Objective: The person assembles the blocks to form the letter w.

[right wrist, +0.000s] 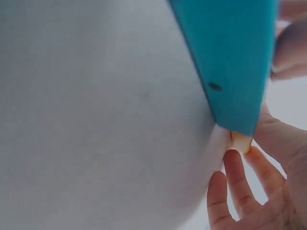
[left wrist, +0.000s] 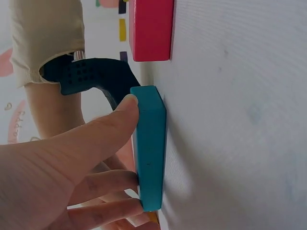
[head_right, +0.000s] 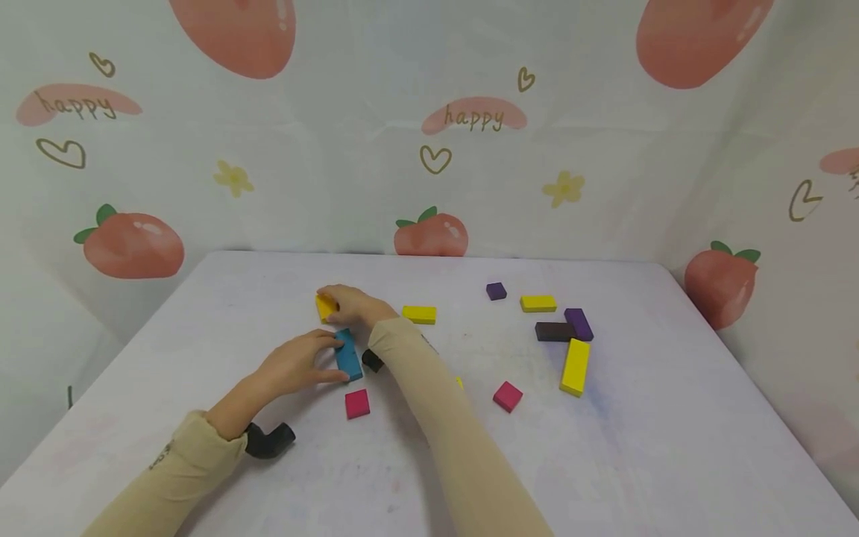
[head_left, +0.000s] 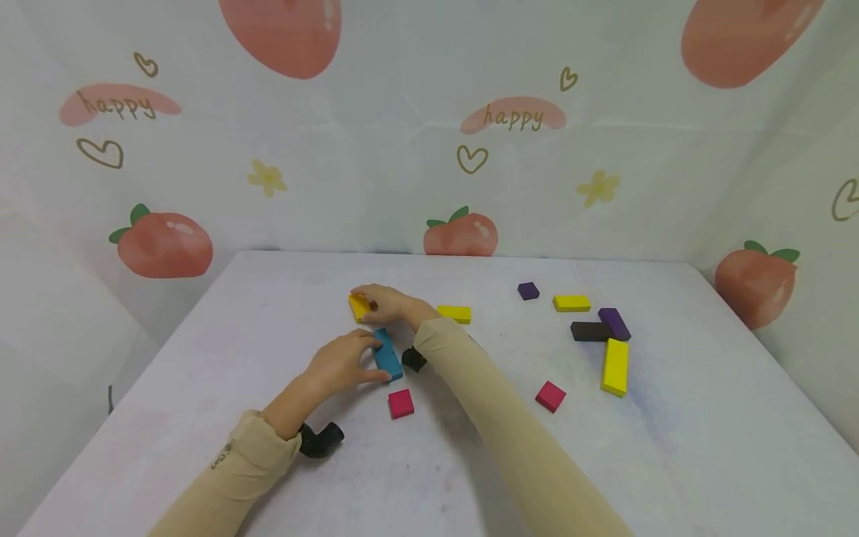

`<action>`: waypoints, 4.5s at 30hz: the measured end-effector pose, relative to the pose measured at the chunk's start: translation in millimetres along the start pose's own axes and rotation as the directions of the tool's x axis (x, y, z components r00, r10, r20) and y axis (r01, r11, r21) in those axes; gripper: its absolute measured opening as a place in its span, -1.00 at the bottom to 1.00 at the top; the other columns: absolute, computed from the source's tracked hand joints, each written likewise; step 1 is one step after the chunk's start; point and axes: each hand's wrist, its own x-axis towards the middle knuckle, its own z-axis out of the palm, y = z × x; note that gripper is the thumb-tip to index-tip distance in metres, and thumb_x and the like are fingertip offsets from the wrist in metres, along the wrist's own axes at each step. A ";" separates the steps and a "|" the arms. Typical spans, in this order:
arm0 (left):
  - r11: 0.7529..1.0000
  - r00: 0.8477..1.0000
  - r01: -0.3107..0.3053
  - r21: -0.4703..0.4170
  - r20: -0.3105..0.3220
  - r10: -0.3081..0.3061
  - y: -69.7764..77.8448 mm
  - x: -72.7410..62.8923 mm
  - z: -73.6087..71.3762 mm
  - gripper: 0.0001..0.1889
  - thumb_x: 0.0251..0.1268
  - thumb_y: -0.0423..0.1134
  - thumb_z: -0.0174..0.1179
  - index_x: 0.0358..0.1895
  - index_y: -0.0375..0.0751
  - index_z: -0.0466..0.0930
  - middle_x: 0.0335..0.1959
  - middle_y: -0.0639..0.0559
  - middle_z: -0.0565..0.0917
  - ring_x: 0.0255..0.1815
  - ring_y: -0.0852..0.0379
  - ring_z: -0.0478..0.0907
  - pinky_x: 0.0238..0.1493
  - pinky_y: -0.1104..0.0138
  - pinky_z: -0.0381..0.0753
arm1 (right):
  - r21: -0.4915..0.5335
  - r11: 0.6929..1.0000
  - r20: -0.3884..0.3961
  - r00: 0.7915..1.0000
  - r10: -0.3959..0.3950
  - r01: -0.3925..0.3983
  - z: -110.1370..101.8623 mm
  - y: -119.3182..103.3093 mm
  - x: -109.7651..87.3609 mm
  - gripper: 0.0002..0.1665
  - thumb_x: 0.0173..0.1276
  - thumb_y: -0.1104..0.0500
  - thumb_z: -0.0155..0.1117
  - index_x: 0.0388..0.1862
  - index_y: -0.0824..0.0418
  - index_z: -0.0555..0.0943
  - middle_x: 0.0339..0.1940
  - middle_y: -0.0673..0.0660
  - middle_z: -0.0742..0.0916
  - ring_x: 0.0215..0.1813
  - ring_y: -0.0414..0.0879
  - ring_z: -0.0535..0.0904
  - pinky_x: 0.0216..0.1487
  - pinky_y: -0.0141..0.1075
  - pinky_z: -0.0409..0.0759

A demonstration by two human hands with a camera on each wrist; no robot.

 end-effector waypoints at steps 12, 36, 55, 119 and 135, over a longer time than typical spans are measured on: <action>0.999 0.999 0.034 0.018 0.029 -0.035 3.0 0.3 -2.3 -0.36 0.00 0.04 0.37 0.10 -0.33 0.53 0.16 -0.25 0.52 0.14 -0.14 0.50 0.11 0.03 0.56 | 0.011 0.999 -0.019 0.998 -0.053 0.053 -12.1 11.7 -19.2 -0.30 0.35 0.18 0.17 0.43 0.11 0.17 0.39 0.18 0.35 0.15 0.04 0.48 0.28 -0.27 0.47; 1.000 1.000 0.014 0.017 0.011 -0.014 4.6 -0.5 -1.3 -0.37 0.00 0.02 0.36 0.10 -0.34 0.53 0.15 -0.25 0.53 0.11 -0.12 0.51 0.05 0.05 0.59 | 0.010 0.994 -0.015 0.994 -0.107 0.107 -2.8 16.4 -28.3 -0.31 0.34 0.20 0.18 0.41 0.15 0.20 0.36 0.18 0.39 0.14 0.02 0.49 0.27 -0.29 0.47; 0.999 0.999 0.044 0.011 0.027 -0.044 5.9 0.3 -2.9 -0.40 0.01 0.03 0.36 0.07 -0.32 0.56 0.19 -0.28 0.47 0.05 -0.19 0.50 0.02 0.00 0.60 | 0.042 0.996 0.008 0.997 -0.079 0.079 -2.0 15.2 -29.7 -0.32 0.36 0.15 0.16 0.41 0.15 0.20 0.40 0.18 0.37 0.23 0.06 0.46 0.35 -0.21 0.40; 0.996 0.980 0.085 -0.031 0.182 -0.078 -7.0 15.6 -8.6 -0.03 -0.02 0.11 0.36 0.37 -0.41 0.16 0.41 -0.35 0.19 0.35 -0.34 0.22 0.31 -0.13 0.30 | 0.039 0.991 0.012 0.991 -0.132 0.132 39.5 -4.4 -161.4 -0.57 0.12 0.09 0.41 -0.02 0.17 0.58 -0.23 0.04 0.69 -0.25 -0.21 0.52 -0.20 -0.58 0.50; 0.995 0.980 0.088 -0.042 0.183 -0.079 -6.3 14.8 -9.7 -0.03 -0.03 0.11 0.36 0.36 -0.43 0.16 0.41 -0.36 0.19 0.34 -0.36 0.23 0.31 -0.13 0.30 | -0.001 0.998 0.002 0.998 -0.062 0.062 43.4 -7.5 -159.1 -0.57 0.13 0.07 0.41 -0.02 0.14 0.57 -0.24 -0.01 0.67 -0.30 -0.24 0.48 -0.28 -0.57 0.45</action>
